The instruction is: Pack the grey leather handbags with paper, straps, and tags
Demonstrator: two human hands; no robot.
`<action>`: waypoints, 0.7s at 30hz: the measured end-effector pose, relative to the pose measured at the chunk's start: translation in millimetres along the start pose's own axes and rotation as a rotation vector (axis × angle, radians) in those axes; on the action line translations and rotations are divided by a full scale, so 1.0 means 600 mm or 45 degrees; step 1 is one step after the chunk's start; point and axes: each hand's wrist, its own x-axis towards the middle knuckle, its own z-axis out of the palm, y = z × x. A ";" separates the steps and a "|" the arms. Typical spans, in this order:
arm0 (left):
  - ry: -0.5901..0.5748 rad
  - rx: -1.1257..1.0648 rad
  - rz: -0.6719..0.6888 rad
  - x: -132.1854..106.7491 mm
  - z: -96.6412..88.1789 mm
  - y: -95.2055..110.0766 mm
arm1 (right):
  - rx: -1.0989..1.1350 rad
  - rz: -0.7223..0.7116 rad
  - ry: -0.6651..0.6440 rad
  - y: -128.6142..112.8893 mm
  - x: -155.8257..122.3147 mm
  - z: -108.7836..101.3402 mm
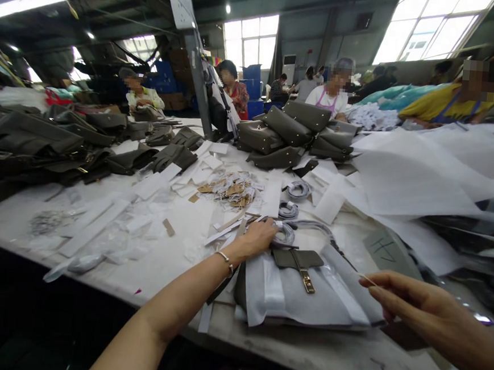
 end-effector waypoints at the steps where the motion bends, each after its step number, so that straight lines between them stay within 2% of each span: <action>1: 0.012 -0.015 -0.019 0.003 -0.001 -0.006 | -0.016 0.018 -0.044 0.002 0.007 0.000; 4: 0.076 -0.074 -0.132 0.012 -0.022 -0.040 | -0.085 0.017 -0.094 0.005 0.033 0.007; 6: 0.181 -0.095 -0.266 0.014 -0.043 -0.072 | -0.137 -0.034 -0.105 0.001 0.054 0.016; 10: 0.399 -0.112 -0.530 -0.012 -0.071 -0.116 | -0.229 -0.168 -0.175 -0.023 0.103 0.047; 12: 0.364 -0.171 -0.571 -0.036 -0.065 -0.117 | -0.265 -0.222 -0.217 -0.040 0.130 0.070; 16: 0.154 -0.372 -0.518 -0.079 -0.023 -0.089 | -0.357 -0.392 -0.272 -0.069 0.181 0.134; 18: 0.122 -0.477 -0.519 -0.090 -0.002 -0.074 | -0.464 -0.451 -0.339 -0.073 0.199 0.168; 21: 0.127 -0.680 -0.558 -0.094 0.017 -0.066 | -0.699 -0.427 -0.452 -0.067 0.209 0.206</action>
